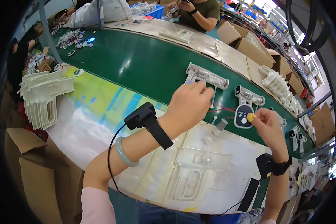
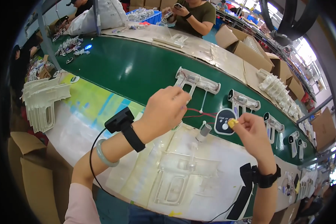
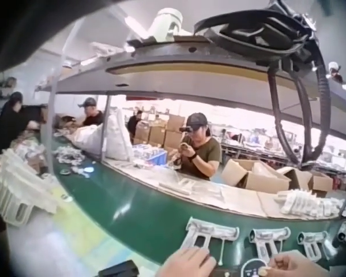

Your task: The person assembles a toy gun by placing a battery, motor, and circuit board into the plastic housing. They route a tube through the shell, secure components with tape, and fit the housing halves together before placing it on the conveyor belt.

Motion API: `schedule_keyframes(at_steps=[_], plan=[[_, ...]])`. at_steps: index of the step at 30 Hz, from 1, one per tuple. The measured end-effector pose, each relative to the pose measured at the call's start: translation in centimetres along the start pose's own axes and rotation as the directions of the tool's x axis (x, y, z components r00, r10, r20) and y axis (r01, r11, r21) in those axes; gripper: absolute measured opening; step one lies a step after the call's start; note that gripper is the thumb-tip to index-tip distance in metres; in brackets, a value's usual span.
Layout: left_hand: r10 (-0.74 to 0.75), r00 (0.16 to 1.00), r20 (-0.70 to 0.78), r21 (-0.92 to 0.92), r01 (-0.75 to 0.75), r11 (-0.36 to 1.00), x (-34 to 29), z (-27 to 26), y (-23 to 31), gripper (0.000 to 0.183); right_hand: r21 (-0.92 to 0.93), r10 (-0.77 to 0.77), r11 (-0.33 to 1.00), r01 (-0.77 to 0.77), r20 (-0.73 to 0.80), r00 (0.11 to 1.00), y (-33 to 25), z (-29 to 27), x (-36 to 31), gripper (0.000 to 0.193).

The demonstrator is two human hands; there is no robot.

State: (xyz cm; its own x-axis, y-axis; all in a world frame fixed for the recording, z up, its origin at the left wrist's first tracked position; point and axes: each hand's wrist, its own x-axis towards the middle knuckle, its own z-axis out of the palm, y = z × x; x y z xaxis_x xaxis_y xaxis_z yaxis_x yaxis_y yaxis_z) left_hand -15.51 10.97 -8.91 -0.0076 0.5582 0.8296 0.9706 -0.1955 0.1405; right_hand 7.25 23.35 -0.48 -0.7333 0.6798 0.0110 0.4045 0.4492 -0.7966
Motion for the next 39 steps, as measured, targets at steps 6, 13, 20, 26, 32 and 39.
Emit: schedule_keyframes(at_steps=[6,13,20,26,32,39], plan=[[-0.347,0.625,0.699,-0.478,0.77,0.423,-2.7,-4.0,4.6,0.024,0.011,0.226,0.974,-0.226,0.006,0.974,-1.1,2.2,-2.0,0.034],[-0.002,0.523,0.853,-0.47,0.768,0.435,-12.1,-8.1,9.2,0.039,-0.255,-0.022,0.967,0.001,-0.08,0.997,1.5,10.4,-7.1,0.021],[-0.202,0.69,0.695,-0.384,0.593,0.708,-12.7,-6.1,3.1,0.059,-0.262,-0.096,0.96,0.098,0.02,0.995,1.6,15.9,-7.3,0.017],[-0.181,0.775,0.605,-0.477,0.535,0.698,-15.0,-3.9,2.6,0.066,-0.313,-0.13,0.943,0.112,-0.036,0.991,0.0,18.6,-7.9,0.019],[-0.188,0.819,0.542,-0.512,0.499,0.7,-16.1,-3.3,2.0,0.065,-0.391,-0.16,0.907,0.154,0.018,0.987,0.2,19.8,-7.7,0.02],[-0.239,0.835,0.496,-0.516,0.504,0.692,-16.3,-3.1,2.5,0.057,-0.474,-0.079,0.874,0.11,0.085,0.993,-0.9,20.0,-7.0,0.02]])
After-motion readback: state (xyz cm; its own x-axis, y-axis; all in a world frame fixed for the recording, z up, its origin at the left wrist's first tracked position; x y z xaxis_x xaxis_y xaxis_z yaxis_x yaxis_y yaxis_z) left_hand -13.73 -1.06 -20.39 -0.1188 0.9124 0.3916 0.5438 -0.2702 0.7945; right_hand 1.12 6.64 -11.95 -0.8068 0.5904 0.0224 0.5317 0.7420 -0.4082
